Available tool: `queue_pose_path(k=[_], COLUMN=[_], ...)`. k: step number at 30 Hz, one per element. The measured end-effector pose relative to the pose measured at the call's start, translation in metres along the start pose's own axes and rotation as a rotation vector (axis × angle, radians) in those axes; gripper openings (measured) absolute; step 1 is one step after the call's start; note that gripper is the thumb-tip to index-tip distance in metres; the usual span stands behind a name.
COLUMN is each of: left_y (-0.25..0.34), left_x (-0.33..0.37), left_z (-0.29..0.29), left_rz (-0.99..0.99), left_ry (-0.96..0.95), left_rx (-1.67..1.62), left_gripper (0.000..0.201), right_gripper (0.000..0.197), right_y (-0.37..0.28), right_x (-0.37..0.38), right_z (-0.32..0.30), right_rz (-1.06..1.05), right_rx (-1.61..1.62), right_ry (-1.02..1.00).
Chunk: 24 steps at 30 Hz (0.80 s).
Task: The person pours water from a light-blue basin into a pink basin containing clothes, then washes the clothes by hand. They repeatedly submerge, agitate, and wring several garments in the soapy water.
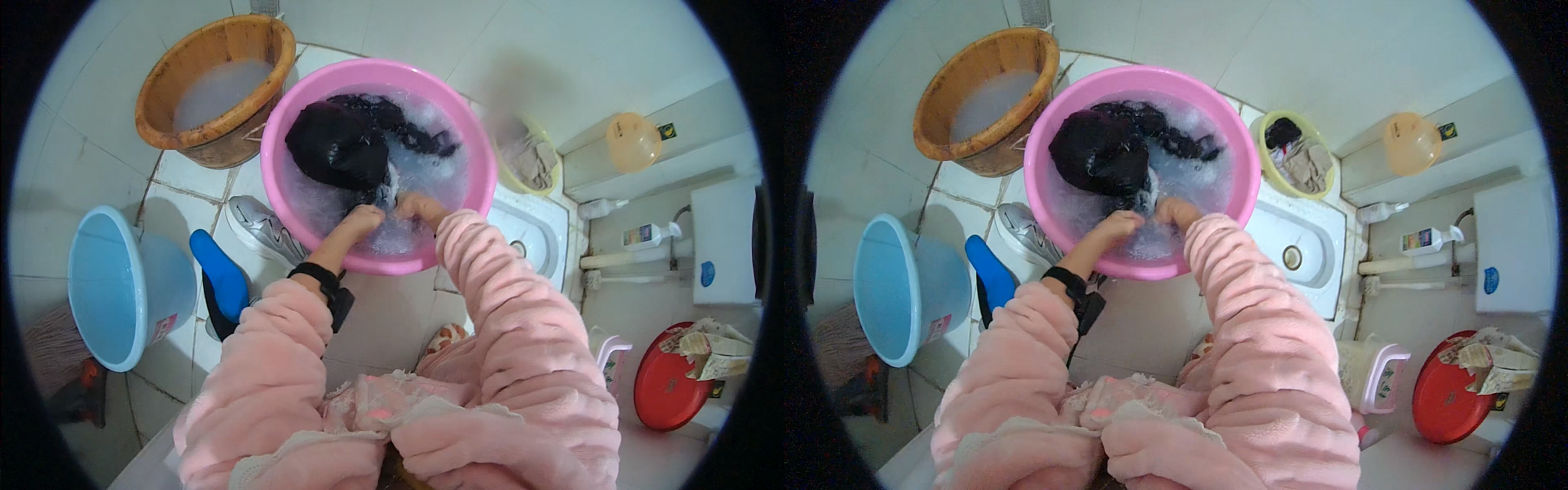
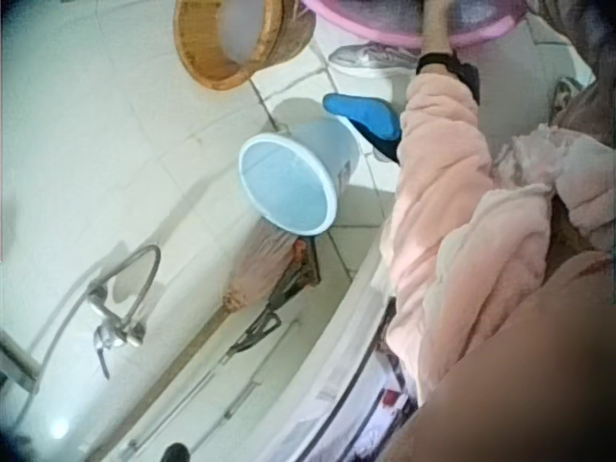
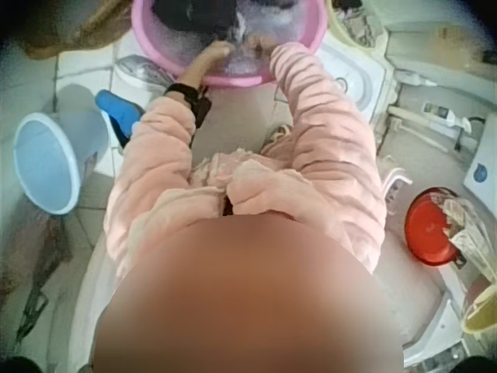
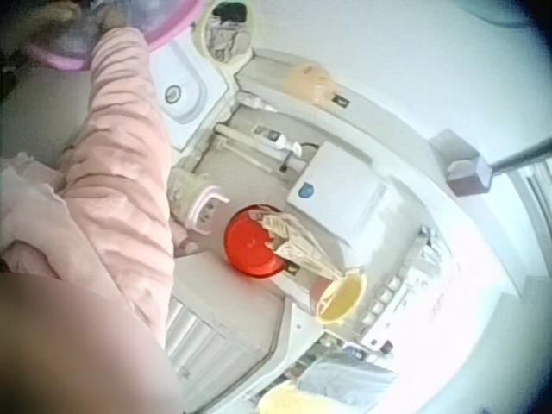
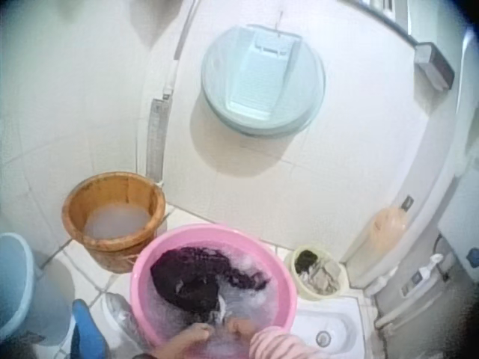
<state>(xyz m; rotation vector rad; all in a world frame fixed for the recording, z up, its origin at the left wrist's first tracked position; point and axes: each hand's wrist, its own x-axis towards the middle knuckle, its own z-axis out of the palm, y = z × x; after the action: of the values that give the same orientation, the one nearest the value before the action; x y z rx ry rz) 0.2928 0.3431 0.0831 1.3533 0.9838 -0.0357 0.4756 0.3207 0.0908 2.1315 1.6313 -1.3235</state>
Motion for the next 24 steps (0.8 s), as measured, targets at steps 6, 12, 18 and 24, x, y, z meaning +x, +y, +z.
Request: queue_pose_path(k=[6,12,18,24], left_y=[0.031,0.082,0.1,0.085], left_x=[-0.051,-0.077,-0.056,-0.033], left_z=[-0.035,-0.019,-0.027,-0.022], left_rz=[-0.357,-0.039,0.41,0.538], left_ry=[-0.171,-0.262,-0.043,0.206], left_rx=[-0.791,-1.26,-1.462,-1.474], left_gripper=[0.059,0.092,0.058,0.05], right_gripper=[0.039,0.03,0.038,0.033], right_y=[-0.036,-0.116,-0.168,-0.147], right_x=[-0.055,-0.188,-0.203,-0.137], right_z=[-0.053,-0.101,-0.052,-0.042], right_rz=[-0.205,-0.538,-0.609,-0.435], right_rx=[0.239,0.553,-0.02,0.172], right_ry=[0.401,0.508,0.931,0.896])
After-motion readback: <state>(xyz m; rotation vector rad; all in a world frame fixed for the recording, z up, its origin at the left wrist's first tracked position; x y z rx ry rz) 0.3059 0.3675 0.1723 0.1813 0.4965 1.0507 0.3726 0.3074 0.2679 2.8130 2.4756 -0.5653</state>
